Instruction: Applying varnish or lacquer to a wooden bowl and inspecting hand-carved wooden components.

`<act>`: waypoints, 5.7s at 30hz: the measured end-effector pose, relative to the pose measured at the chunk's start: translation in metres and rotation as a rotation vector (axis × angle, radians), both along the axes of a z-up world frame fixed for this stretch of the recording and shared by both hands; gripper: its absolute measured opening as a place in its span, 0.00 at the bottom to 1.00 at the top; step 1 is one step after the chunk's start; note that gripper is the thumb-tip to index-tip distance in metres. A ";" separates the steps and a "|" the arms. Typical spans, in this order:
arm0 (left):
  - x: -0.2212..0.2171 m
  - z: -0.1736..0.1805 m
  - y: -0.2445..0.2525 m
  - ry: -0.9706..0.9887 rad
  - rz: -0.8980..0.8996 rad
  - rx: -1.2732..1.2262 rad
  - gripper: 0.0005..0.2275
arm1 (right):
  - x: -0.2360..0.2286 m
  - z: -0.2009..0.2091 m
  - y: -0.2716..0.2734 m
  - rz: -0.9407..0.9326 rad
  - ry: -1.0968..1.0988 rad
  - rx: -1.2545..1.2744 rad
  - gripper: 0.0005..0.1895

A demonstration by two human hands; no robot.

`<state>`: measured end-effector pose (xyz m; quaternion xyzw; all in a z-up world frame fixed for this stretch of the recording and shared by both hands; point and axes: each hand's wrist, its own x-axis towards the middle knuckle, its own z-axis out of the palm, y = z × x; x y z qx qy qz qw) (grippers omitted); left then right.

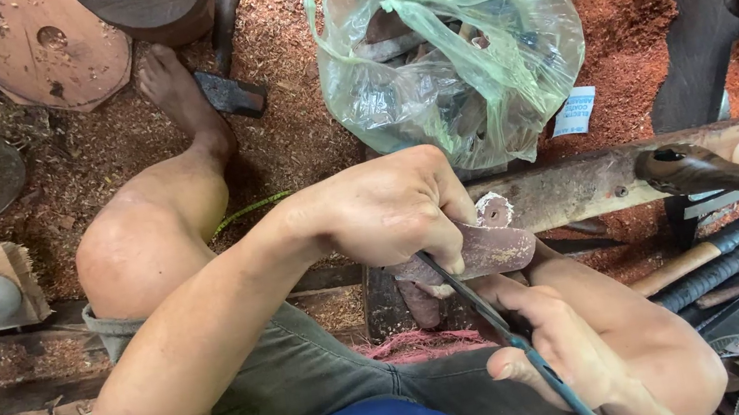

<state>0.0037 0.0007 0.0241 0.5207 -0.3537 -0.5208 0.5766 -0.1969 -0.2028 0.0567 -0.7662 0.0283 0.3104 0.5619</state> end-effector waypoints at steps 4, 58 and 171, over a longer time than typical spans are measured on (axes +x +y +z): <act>-0.001 -0.002 0.000 0.012 -0.020 0.021 0.07 | 0.005 0.001 0.000 0.021 0.049 -0.017 0.49; -0.018 -0.010 -0.004 -0.141 0.321 0.135 0.09 | 0.017 -0.024 -0.019 -0.923 -0.167 0.400 0.27; -0.061 -0.063 -0.054 0.415 0.500 -0.319 0.19 | 0.040 -0.026 -0.026 -0.954 -0.615 0.229 0.26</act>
